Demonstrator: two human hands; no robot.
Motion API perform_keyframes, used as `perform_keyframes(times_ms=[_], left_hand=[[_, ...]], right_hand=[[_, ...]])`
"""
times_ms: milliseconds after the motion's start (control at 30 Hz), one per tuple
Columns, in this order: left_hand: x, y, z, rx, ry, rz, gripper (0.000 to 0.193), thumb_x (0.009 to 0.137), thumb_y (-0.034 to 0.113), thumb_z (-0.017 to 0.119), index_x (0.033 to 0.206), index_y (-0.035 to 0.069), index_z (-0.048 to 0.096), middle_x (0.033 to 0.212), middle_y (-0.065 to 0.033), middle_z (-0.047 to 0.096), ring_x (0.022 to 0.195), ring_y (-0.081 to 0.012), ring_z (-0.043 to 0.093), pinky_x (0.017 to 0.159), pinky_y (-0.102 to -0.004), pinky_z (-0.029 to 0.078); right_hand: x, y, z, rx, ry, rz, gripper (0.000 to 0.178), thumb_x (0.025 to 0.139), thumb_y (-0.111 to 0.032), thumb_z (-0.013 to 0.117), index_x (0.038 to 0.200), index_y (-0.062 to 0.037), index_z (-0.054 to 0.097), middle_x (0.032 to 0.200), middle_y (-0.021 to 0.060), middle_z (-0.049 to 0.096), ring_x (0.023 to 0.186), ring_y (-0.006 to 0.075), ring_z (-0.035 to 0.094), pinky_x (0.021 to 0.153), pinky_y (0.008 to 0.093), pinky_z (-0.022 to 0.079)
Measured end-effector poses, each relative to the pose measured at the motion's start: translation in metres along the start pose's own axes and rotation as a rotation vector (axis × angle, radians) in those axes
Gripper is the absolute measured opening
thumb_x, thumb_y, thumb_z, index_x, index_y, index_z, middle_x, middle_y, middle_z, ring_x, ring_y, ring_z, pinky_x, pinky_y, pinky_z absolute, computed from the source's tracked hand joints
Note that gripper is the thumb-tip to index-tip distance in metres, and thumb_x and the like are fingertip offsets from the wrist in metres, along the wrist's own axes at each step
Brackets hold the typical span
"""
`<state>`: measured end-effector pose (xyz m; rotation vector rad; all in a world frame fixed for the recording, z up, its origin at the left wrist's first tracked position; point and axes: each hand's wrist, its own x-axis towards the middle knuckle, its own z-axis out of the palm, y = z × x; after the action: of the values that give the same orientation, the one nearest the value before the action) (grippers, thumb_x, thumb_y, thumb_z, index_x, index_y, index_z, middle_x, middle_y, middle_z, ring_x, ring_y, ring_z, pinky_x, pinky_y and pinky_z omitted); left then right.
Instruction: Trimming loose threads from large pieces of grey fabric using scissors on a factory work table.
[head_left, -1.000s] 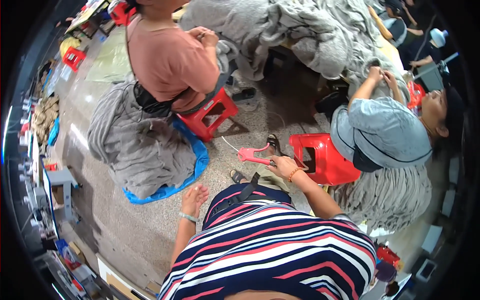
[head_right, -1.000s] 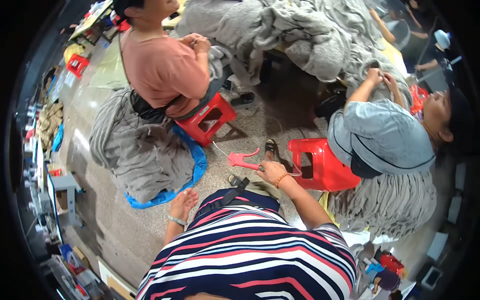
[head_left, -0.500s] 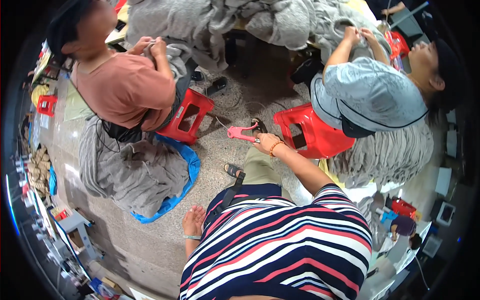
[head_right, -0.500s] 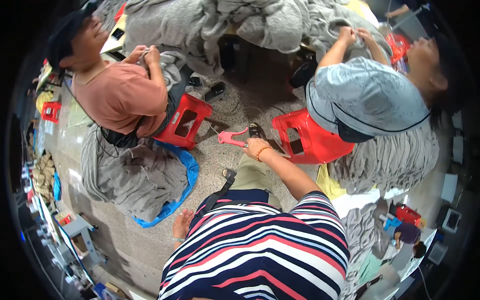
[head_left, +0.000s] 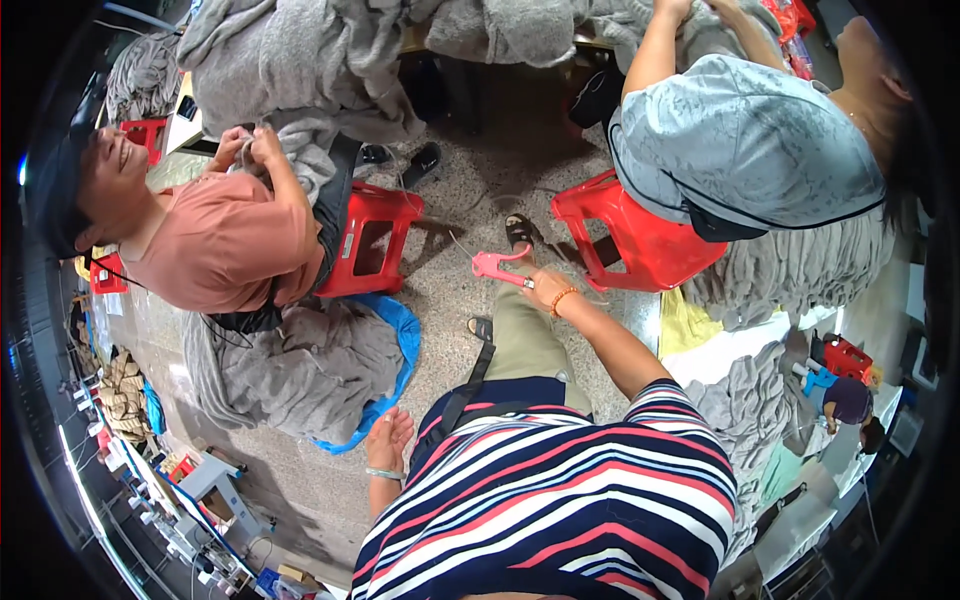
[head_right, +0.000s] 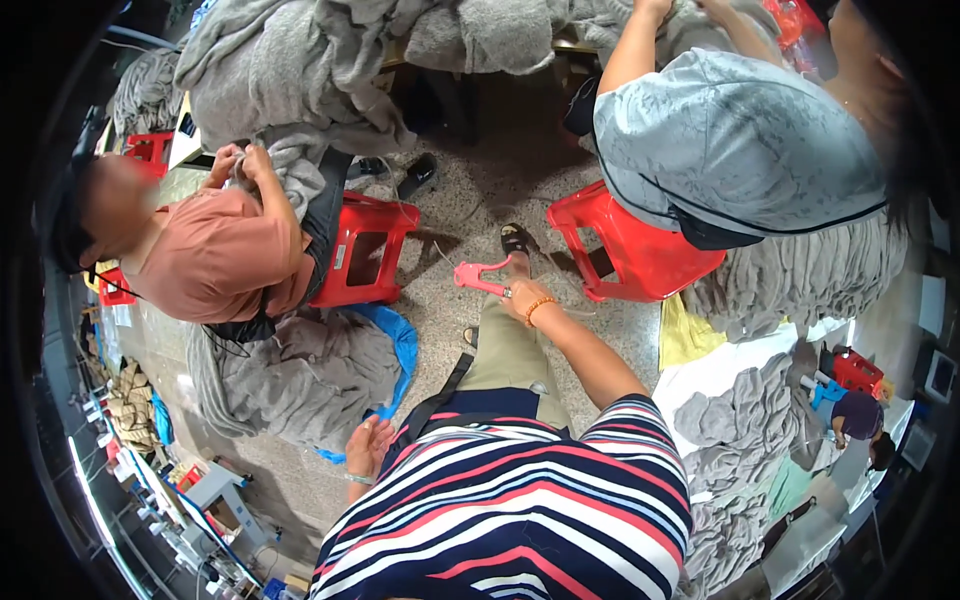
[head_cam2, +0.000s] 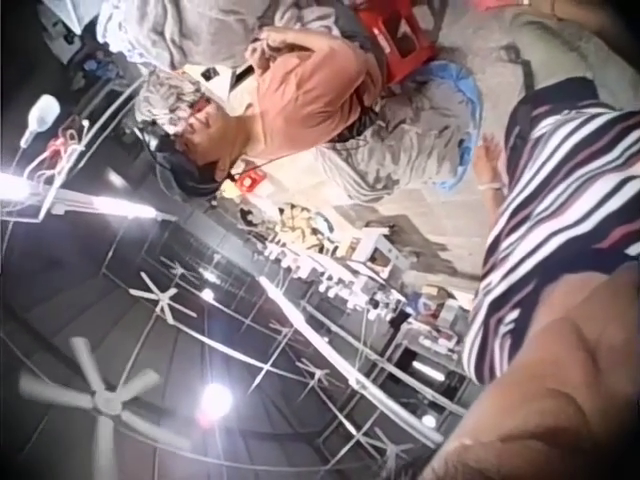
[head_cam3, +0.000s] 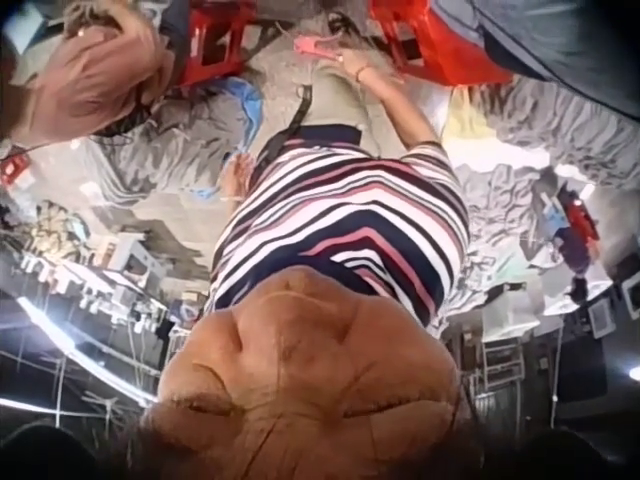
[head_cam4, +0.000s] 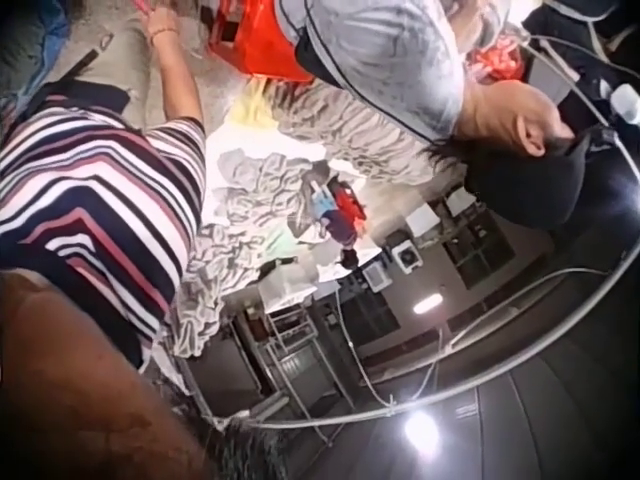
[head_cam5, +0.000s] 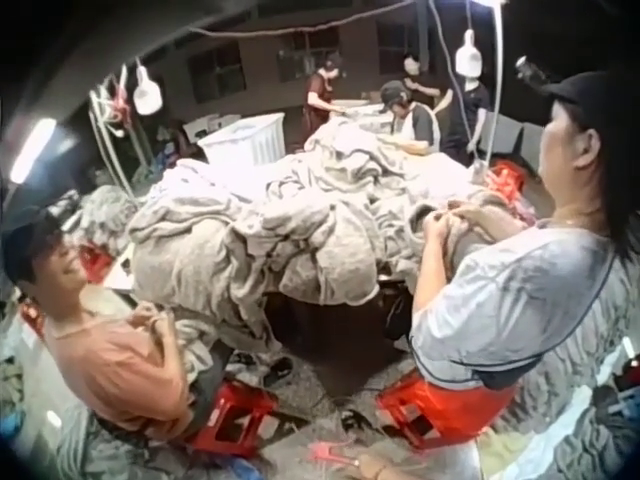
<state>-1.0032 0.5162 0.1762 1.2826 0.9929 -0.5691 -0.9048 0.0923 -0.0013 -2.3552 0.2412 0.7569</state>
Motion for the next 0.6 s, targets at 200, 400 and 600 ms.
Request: perform_keyframes(times_ms=[200, 400, 600], left_hand=[[0.008, -0.018, 0.000, 0.052, 0.032, 0.046, 0.029, 0.098, 0.024, 0.059, 0.116, 0.002, 0.062, 0.098, -0.0108, 0.071, 0.082, -0.0182, 0.070, 0.070, -0.0283, 0.058], [0.016, -0.043, -0.003, 0.047, -0.029, 0.022, 0.026, 0.099, 0.024, 0.056, 0.116, 0.005, 0.060, 0.099, -0.0088, 0.071, 0.082, -0.0165, 0.070, 0.066, -0.0259, 0.056], [0.024, -0.061, -0.006, -0.012, -0.014, 0.003, 0.027, 0.099, 0.024, 0.056, 0.118, 0.004, 0.060, 0.100, -0.0097, 0.071, 0.080, -0.0174, 0.070, 0.066, -0.0268, 0.055]], right_hand=[[0.003, -0.004, -0.014, -0.024, -0.061, 0.073, 0.036, 0.084, -0.037, 0.064, 0.099, -0.0043, 0.067, 0.095, 0.0222, 0.069, 0.092, 0.0405, 0.066, 0.082, 0.0494, 0.052], [0.008, -0.007, -0.017, -0.044, -0.063, 0.013, 0.039, 0.085, -0.037, 0.064, 0.104, -0.0040, 0.065, 0.097, 0.0240, 0.068, 0.093, 0.0412, 0.065, 0.082, 0.0488, 0.052], [0.003, -0.024, -0.024, -0.024, 0.029, -0.144, 0.038, 0.087, -0.038, 0.063, 0.105, -0.0036, 0.061, 0.094, 0.0248, 0.067, 0.093, 0.0419, 0.065, 0.081, 0.0503, 0.050]])
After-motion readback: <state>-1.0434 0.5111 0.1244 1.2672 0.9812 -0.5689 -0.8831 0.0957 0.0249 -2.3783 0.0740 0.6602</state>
